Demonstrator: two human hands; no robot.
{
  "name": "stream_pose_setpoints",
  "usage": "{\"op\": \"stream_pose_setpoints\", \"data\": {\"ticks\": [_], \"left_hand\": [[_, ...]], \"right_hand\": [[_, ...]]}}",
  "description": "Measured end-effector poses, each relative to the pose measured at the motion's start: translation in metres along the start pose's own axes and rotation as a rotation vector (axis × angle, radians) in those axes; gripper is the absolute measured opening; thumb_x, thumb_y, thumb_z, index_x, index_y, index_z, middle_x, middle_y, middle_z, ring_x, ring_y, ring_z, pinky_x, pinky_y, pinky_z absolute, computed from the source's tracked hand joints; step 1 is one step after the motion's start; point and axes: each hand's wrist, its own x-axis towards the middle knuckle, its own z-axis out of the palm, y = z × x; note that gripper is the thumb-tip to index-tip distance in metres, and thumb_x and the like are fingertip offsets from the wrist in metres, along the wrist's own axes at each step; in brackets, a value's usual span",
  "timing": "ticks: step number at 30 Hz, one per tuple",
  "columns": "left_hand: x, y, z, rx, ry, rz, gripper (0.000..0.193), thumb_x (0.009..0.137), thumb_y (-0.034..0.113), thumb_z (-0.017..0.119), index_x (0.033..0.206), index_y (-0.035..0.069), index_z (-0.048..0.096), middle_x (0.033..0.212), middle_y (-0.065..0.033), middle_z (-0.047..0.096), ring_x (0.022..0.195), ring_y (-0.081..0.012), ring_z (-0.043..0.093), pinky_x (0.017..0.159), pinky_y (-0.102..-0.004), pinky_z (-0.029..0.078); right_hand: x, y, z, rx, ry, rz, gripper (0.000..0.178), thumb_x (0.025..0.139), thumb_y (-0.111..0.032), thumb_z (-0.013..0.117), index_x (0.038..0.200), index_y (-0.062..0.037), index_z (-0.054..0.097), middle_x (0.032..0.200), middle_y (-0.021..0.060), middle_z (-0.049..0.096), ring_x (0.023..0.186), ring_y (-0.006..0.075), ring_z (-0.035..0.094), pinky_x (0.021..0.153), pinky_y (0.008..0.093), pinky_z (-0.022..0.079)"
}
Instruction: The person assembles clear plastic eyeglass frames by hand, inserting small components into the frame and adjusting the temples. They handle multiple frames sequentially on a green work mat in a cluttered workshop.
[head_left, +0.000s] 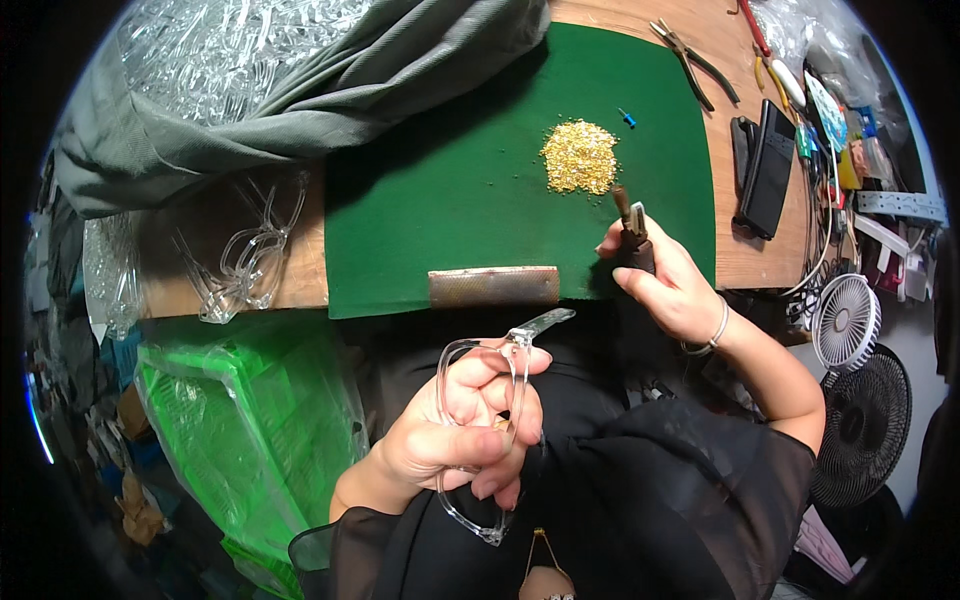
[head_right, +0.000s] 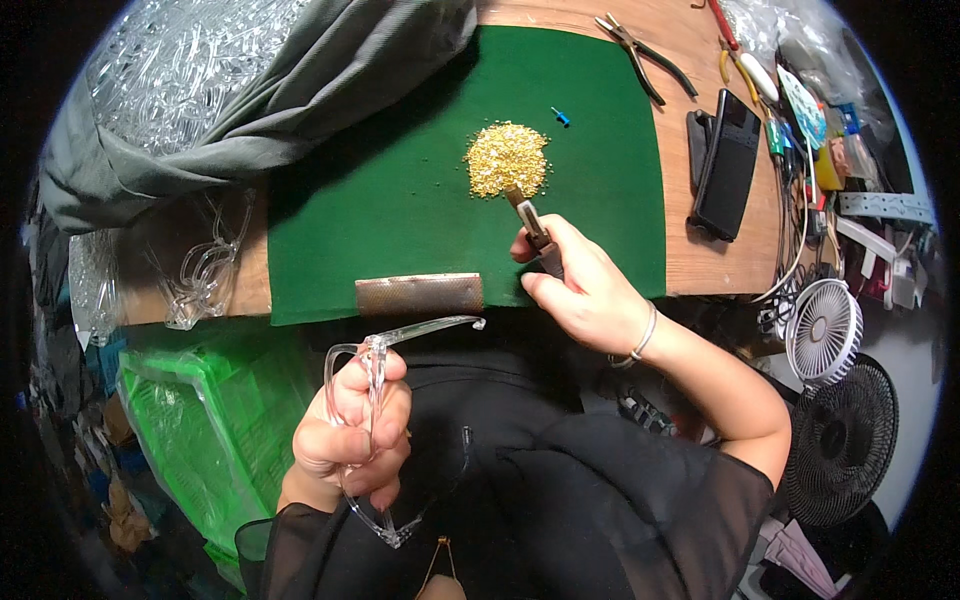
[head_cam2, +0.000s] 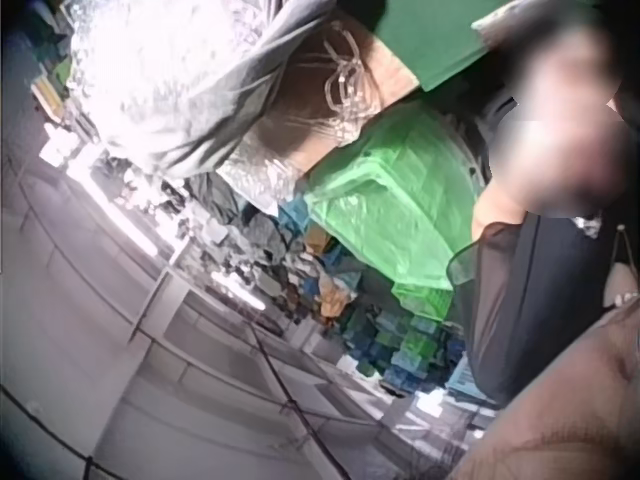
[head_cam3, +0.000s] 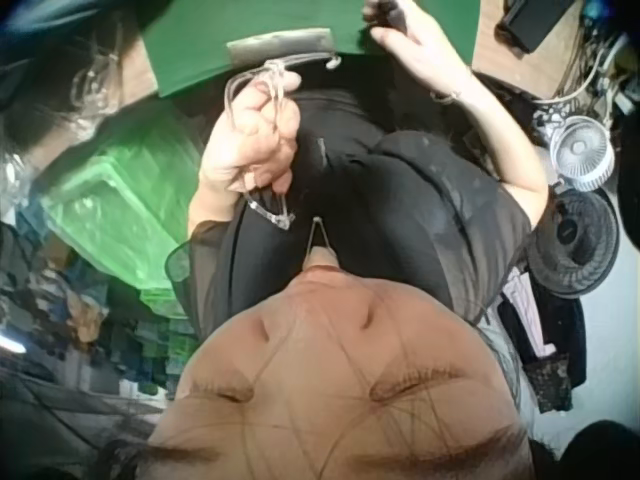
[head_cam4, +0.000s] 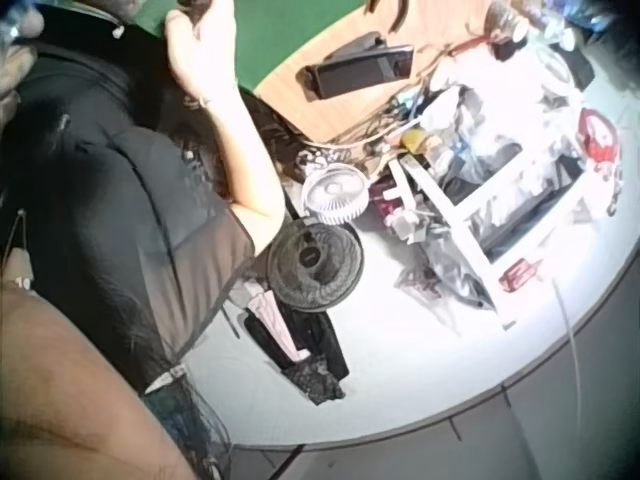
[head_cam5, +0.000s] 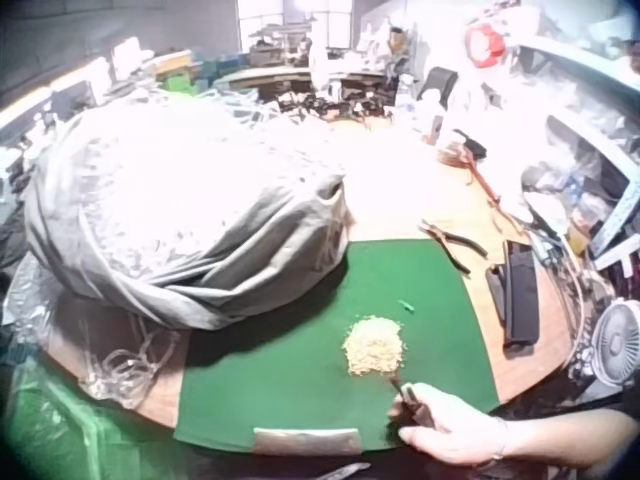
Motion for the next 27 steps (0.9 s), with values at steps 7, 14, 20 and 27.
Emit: {"op": "stream_pose_setpoints", "data": {"ticks": [7, 14, 20, 27], "left_hand": [[-0.003, 0.003, -0.007, -0.139, -0.049, 0.023, 0.059, 0.078, 0.0, 0.058, 0.131, 0.004, 0.031, 0.095, -0.015, 0.053, 0.05, -0.0155, 0.053, 0.052, -0.0325, 0.054], [0.001, 0.003, -0.006, -0.035, -0.024, 0.07, 0.059, 0.078, -0.004, 0.054, 0.131, 0.001, 0.029, 0.098, -0.0157, 0.054, 0.055, -0.02, 0.058, 0.059, -0.0345, 0.055], [-0.019, 0.01, 0.021, 1.161, -0.001, 0.309, 0.053, 0.066, -0.005, 0.07, 0.115, -0.006, 0.049, 0.105, -0.0174, 0.06, 0.098, -0.0279, 0.059, 0.091, -0.0377, 0.042], [0.011, -0.02, 0.009, 1.307, 0.447, 0.739, 0.023, 0.07, -0.004, 0.07, 0.086, -0.004, 0.055, 0.074, -0.0101, 0.064, 0.07, -0.0164, 0.065, 0.061, -0.0221, 0.051]], "right_hand": [[0.0, -0.006, 0.0, 0.068, -0.076, -0.013, 0.037, 0.086, -0.013, 0.051, 0.119, -0.0007, 0.038, 0.11, 0.0119, 0.05, 0.104, 0.0177, 0.048, 0.092, 0.0296, 0.036], [-0.002, 0.023, 0.026, 0.029, 0.16, -0.02, 0.02, 0.074, -0.002, 0.059, 0.092, -0.0016, 0.051, 0.08, 0.008, 0.054, 0.074, 0.0142, 0.053, 0.068, 0.0276, 0.044], [0.0, 0.008, 0.024, -0.155, 0.106, -0.08, 0.018, 0.067, 0.001, 0.062, 0.08, -0.003, 0.05, 0.068, 0.0092, 0.048, 0.061, 0.0255, 0.048, 0.056, 0.0307, 0.04], [-0.006, -0.015, 0.022, -0.458, 0.058, -0.463, 0.03, 0.056, 0.001, 0.061, 0.084, -0.0041, 0.051, 0.079, 0.011, 0.052, 0.075, 0.0296, 0.052, 0.069, 0.0374, 0.043]]}}
